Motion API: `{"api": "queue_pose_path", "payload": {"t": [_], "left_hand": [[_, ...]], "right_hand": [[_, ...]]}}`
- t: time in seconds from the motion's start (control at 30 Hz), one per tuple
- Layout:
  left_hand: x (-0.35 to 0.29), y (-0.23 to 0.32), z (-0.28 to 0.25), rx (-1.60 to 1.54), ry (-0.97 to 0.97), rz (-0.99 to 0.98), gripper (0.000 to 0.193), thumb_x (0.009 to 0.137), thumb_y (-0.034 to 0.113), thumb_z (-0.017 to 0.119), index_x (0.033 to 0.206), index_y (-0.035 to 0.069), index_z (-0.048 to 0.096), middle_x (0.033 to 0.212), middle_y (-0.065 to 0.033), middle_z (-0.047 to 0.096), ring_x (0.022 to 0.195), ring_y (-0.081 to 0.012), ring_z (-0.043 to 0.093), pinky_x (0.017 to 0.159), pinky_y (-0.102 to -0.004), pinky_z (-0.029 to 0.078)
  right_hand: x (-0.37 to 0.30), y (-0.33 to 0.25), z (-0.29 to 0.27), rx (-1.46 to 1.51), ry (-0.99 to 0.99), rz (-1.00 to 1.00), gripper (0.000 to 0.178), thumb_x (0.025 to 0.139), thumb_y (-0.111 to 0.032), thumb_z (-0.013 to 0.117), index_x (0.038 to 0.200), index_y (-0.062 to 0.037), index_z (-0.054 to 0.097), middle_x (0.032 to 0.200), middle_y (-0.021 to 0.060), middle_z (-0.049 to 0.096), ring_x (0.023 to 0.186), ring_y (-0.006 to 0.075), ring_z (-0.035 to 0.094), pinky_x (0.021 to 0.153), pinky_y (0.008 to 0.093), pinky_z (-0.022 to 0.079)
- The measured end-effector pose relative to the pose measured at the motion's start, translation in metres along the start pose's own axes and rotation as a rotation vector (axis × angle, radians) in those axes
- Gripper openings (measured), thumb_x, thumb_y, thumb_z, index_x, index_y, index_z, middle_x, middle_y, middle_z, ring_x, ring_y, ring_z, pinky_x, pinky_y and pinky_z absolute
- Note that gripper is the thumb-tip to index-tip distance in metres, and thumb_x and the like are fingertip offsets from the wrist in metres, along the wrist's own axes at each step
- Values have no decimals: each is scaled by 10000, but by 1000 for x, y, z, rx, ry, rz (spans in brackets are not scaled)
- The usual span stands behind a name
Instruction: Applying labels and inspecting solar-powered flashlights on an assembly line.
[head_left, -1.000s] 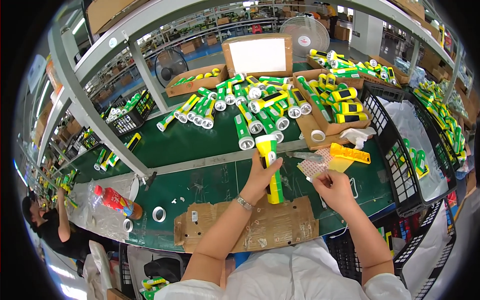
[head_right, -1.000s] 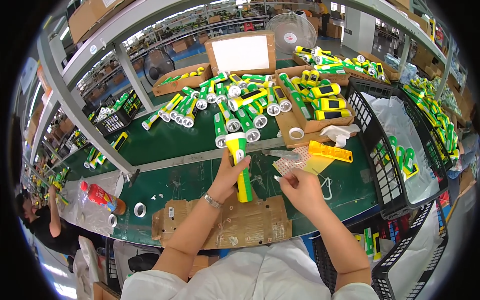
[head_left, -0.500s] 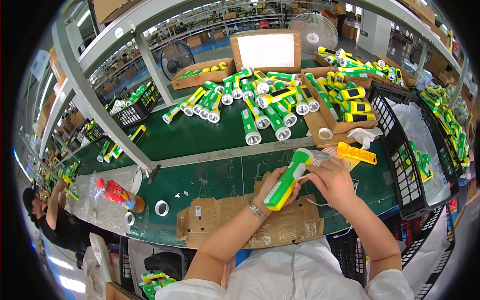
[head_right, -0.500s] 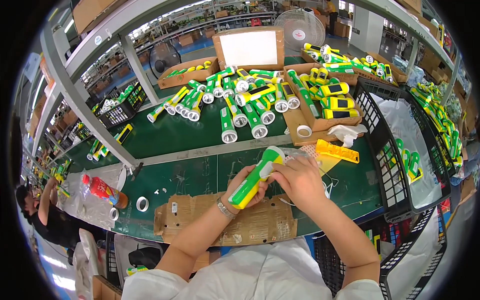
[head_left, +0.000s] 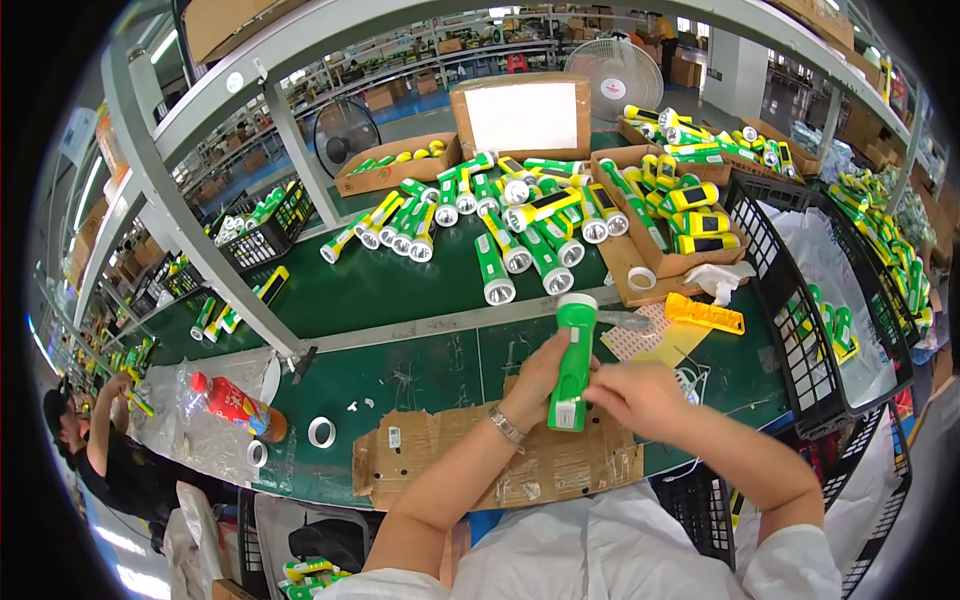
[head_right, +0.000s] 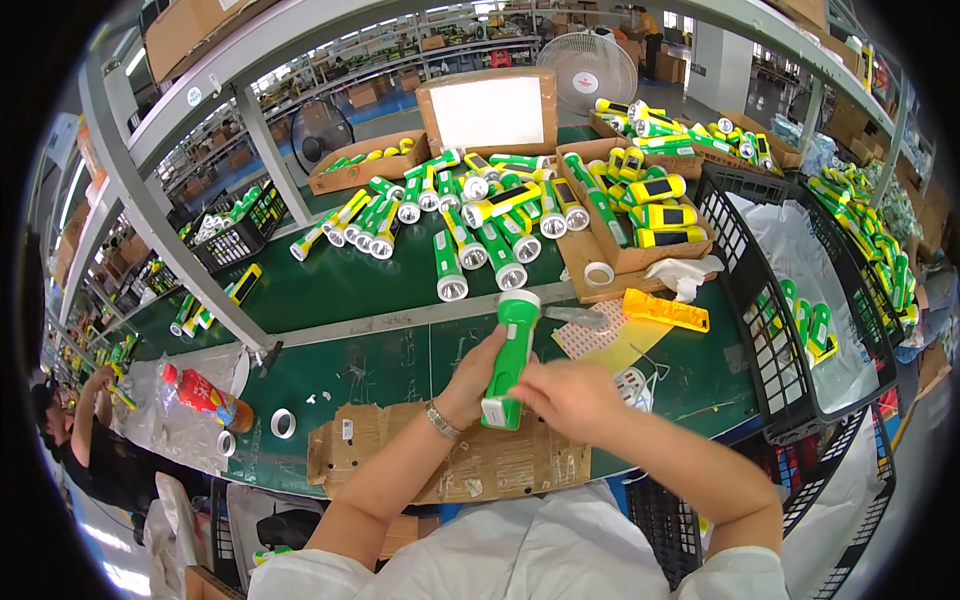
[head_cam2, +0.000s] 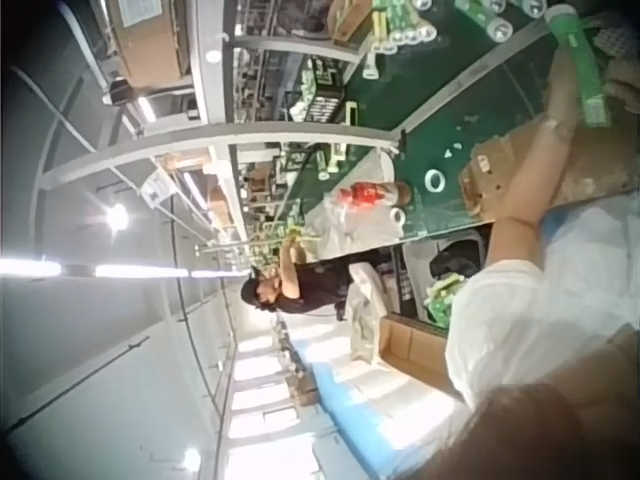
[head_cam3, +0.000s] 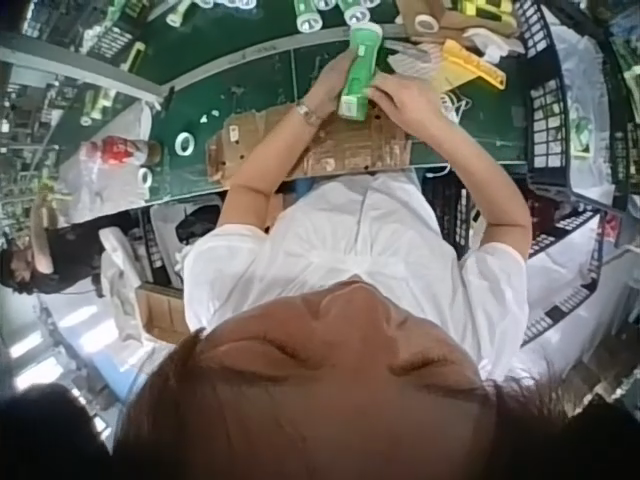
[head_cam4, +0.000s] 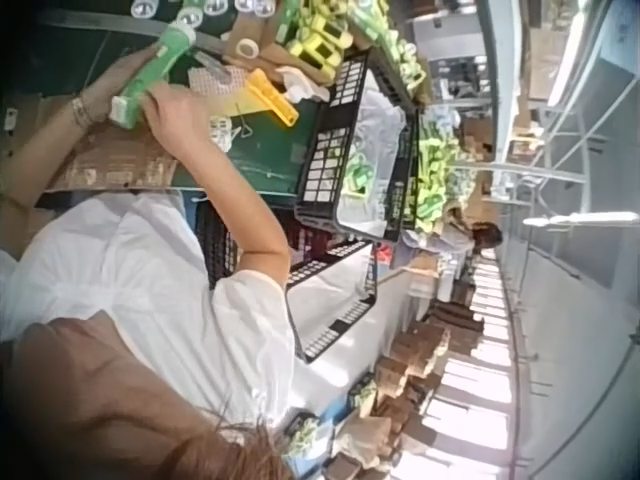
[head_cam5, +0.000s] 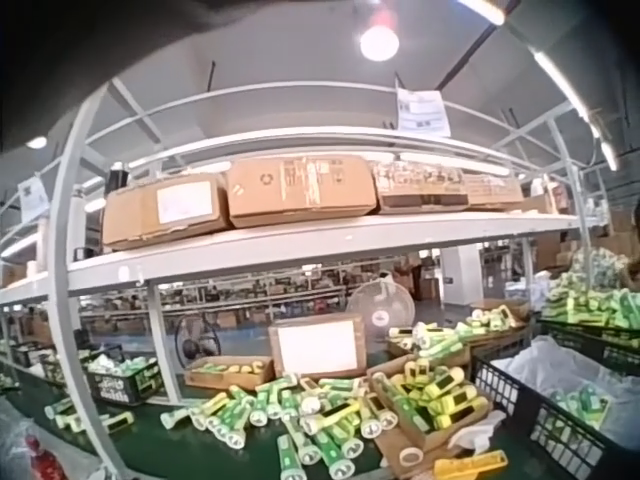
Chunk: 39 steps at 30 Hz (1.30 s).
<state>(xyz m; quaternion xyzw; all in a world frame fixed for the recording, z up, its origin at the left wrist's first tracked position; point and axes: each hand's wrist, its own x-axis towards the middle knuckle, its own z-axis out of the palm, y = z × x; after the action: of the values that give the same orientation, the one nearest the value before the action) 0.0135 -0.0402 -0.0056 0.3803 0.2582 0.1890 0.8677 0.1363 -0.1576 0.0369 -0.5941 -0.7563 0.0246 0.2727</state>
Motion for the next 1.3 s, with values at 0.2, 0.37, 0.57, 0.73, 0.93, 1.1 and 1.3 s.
{"api": "queue_pose_path", "payload": {"t": [0.2,0.37,0.57,0.73,0.93,1.1,1.3], "left_hand": [[22,-3,-6,236,64,258,387,892,388,480,1109,72,432,871,-97,591,659,-151,582,573,-291,504],[32,-4,-11,125,106,287,366,860,348,548,1050,56,433,868,-117,586,659,-167,581,564,-315,503],[39,-9,-19,6,138,313,290,877,288,509,1035,49,458,884,-122,589,704,-178,584,589,-319,516],[38,-12,-17,50,227,231,349,894,370,466,969,30,478,827,-116,597,669,-180,586,590,-315,515],[34,-9,-24,-16,167,130,369,902,385,447,988,28,481,822,-104,593,652,-178,574,589,-305,506],[36,-7,-27,-13,145,159,353,914,371,425,1000,33,481,826,-102,589,657,-175,569,596,-310,496],[28,-9,-16,14,29,348,356,924,359,406,1030,26,473,879,-100,579,734,-172,569,627,-301,494]], "right_hand": [[-17,-16,21,323,116,61,166,772,-158,638,867,-70,535,689,79,558,590,275,553,495,338,427],[-30,-10,36,-8,302,-281,242,658,-65,708,771,-71,494,665,67,526,569,242,543,450,334,412],[-31,-7,44,12,322,-231,244,658,-50,701,792,-66,497,682,73,548,573,248,545,455,330,419],[-25,-18,46,42,366,-193,243,660,-37,696,799,-63,498,678,80,553,565,251,542,459,330,422],[-24,-26,59,92,385,-140,220,680,-47,670,816,-59,498,716,76,569,601,250,560,490,336,448],[-23,-29,73,259,363,57,257,697,-124,705,834,-59,497,756,80,554,597,227,544,509,322,447],[-6,-15,80,498,456,569,402,689,-216,735,903,-40,444,849,63,508,618,108,460,526,241,409]]}}
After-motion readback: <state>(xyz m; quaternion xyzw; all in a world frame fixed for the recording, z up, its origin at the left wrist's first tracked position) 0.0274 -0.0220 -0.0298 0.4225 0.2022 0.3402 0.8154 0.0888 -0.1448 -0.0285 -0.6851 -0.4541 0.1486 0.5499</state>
